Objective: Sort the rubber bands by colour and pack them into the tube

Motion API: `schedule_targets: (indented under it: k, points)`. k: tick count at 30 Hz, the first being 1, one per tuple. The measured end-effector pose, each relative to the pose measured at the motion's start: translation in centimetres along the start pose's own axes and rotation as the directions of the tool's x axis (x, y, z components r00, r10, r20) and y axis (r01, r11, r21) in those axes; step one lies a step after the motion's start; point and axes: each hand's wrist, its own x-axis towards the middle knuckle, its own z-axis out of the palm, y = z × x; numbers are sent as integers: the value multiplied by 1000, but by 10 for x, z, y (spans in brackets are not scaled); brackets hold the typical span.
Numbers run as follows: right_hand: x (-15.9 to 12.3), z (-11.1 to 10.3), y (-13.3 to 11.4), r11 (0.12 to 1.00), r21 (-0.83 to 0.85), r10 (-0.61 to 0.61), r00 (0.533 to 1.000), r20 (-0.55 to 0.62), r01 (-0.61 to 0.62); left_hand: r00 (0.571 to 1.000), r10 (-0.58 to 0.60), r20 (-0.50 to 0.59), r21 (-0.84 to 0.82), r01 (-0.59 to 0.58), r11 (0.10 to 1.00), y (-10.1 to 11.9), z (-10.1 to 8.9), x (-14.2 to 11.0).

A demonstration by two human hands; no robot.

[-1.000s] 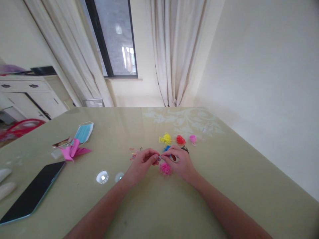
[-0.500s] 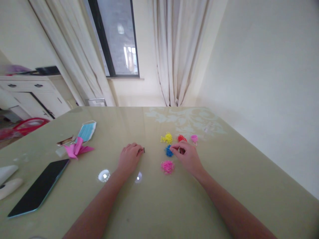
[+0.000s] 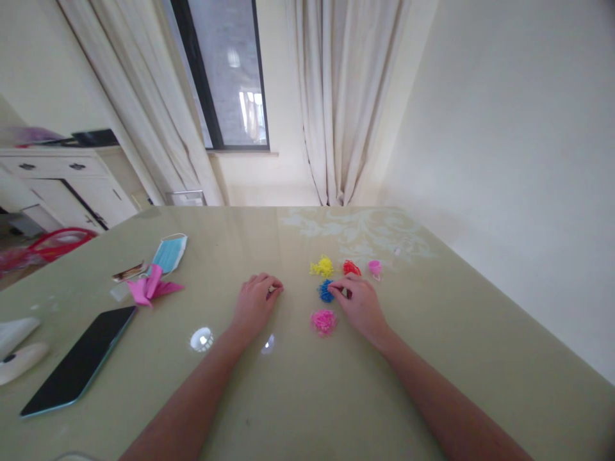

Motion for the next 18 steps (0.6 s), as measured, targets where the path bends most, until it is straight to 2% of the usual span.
schedule_targets:
  k: [2, 3, 5, 7, 13, 18]
  points:
    - [1, -2, 1, 1000, 11, -18, 999, -37, 18, 998, -59, -8, -238, 56, 970, 8, -5, 0]
    - [1, -3, 1, 999, 20, -26, 998, -53, 27, 996, -90, 13, -372, 88, 924, 12, -9, 0]
    - [2, -6, 1, 998, 44, -35, 996, -76, 39, 990, -108, 90, -599, 141, 788, 22, -15, -3]
    - [2, -7, -2, 997, 64, -46, 995, -88, 52, 986, -91, 143, -728, 167, 665, 29, -18, -7]
    - [-4, -3, -13, 991, 70, -113, 992, -62, 117, 972, -66, 226, -853, 230, 469, 34, -9, -15]
    - [-9, -1, -22, 984, 41, -169, 984, -48, 171, 963, -72, 259, -883, 267, 386, 39, -7, -19]
